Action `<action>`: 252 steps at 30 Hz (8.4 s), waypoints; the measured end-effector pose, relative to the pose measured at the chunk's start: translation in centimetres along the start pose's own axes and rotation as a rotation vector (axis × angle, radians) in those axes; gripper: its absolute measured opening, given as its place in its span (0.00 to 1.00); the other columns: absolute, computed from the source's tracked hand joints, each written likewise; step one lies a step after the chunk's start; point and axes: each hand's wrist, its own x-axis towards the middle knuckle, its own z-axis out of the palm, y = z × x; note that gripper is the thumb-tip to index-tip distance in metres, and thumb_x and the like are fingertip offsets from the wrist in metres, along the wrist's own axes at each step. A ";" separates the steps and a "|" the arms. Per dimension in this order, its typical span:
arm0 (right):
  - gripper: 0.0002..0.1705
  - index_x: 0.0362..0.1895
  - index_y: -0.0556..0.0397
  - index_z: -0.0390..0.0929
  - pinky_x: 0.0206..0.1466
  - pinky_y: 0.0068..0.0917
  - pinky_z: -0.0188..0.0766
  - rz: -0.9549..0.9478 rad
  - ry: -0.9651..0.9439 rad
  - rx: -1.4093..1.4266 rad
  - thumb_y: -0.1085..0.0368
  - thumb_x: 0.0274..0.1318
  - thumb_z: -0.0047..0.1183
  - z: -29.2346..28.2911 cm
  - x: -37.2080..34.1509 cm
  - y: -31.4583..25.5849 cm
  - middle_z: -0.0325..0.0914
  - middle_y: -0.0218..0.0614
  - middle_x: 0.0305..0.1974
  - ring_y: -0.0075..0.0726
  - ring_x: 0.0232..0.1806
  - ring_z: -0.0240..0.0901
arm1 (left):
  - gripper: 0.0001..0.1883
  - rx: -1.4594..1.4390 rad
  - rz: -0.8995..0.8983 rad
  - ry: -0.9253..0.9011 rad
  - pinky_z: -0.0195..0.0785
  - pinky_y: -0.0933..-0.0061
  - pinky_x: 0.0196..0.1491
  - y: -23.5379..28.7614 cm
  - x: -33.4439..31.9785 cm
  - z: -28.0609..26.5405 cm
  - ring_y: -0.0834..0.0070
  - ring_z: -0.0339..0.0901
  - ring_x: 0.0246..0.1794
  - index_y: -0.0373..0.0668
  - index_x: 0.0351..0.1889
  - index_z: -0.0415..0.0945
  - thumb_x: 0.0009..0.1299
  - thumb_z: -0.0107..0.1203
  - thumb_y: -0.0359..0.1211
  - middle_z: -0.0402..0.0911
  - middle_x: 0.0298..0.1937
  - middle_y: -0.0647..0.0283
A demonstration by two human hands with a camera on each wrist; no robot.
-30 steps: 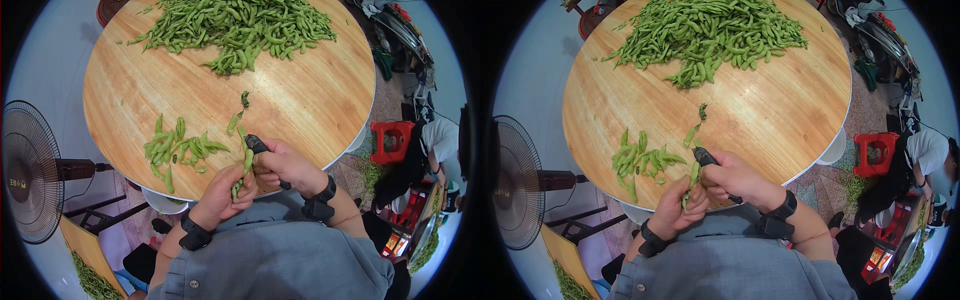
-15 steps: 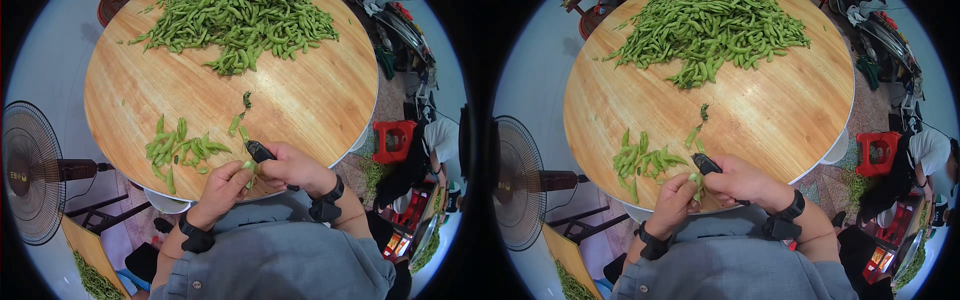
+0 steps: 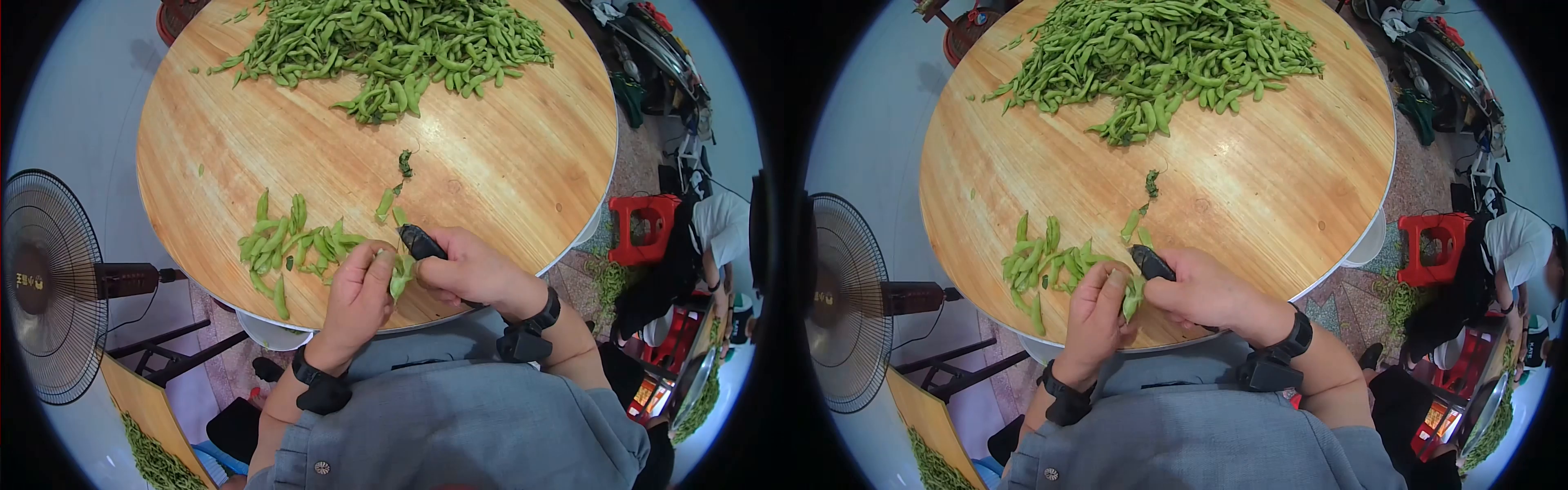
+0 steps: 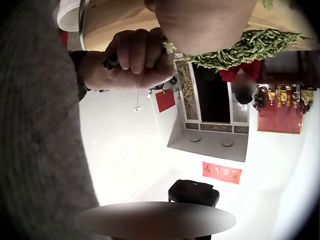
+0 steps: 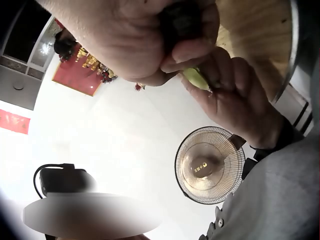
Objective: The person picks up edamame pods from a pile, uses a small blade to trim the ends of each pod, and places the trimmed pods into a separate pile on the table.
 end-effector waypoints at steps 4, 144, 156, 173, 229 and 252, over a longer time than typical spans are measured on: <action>0.03 0.32 0.55 0.65 0.15 0.17 0.54 -0.112 0.145 -0.024 0.72 0.52 0.39 0.2 0.1 -0.3 0.60 0.24 0.14 0.16 0.13 0.56 | 0.05 -0.235 -0.091 0.042 0.46 0.86 0.14 0.2 0.5 0.0 0.89 0.51 0.12 0.42 0.38 0.66 0.71 0.43 0.34 0.65 0.21 0.70; 0.11 0.32 0.61 0.67 0.30 0.46 0.69 -0.467 1.052 -1.244 0.63 0.53 0.45 -1.9 -0.2 5.1 0.73 0.53 0.25 0.57 0.26 0.71 | 0.29 1.803 0.477 0.311 0.41 0.30 0.56 2.5 1.9 -4.4 0.40 0.48 0.64 0.53 0.57 0.65 0.59 0.54 0.50 0.58 0.64 0.59; 0.11 0.34 0.59 0.72 0.27 0.29 0.67 -0.759 0.626 -0.673 0.63 0.53 0.49 1.2 3.5 2.9 0.77 0.39 0.24 0.31 0.23 0.72 | 0.26 1.723 0.537 0.492 0.37 0.29 0.55 0.3 -2.8 -4.5 0.41 0.47 0.64 0.48 0.54 0.69 0.62 0.50 0.50 0.61 0.62 0.58; 0.09 0.34 0.56 0.72 0.22 0.17 0.59 -0.508 0.525 -0.504 0.63 0.55 0.48 -0.6 -0.2 4.3 0.75 0.28 0.25 0.15 0.19 0.61 | 0.10 1.625 0.821 0.467 0.60 0.53 0.46 1.5 -2.2 -11.7 0.52 0.66 0.46 0.42 0.33 0.71 0.56 0.55 0.35 0.70 0.41 0.54; 0.19 0.56 0.55 0.63 0.20 0.15 0.60 -0.424 0.245 -0.575 0.65 0.61 0.39 -0.5 -0.6 0.5 0.70 0.26 0.20 0.16 0.16 0.61 | 0.10 0.072 -0.093 -0.119 0.50 0.89 0.21 2.1 2.3 -0.8 0.91 0.58 0.18 0.41 0.38 0.73 0.71 0.46 0.37 0.66 0.21 0.75; 0.21 0.58 0.52 0.61 0.20 0.17 0.60 -0.260 0.225 -0.289 0.67 0.59 0.35 -0.5 0.1 0.3 0.67 0.27 0.22 0.17 0.16 0.60 | 0.07 0.687 0.371 -0.043 0.59 0.78 0.24 1.0 3.2 -0.8 0.81 0.66 0.21 0.35 0.35 0.71 0.66 0.50 0.30 0.69 0.21 0.65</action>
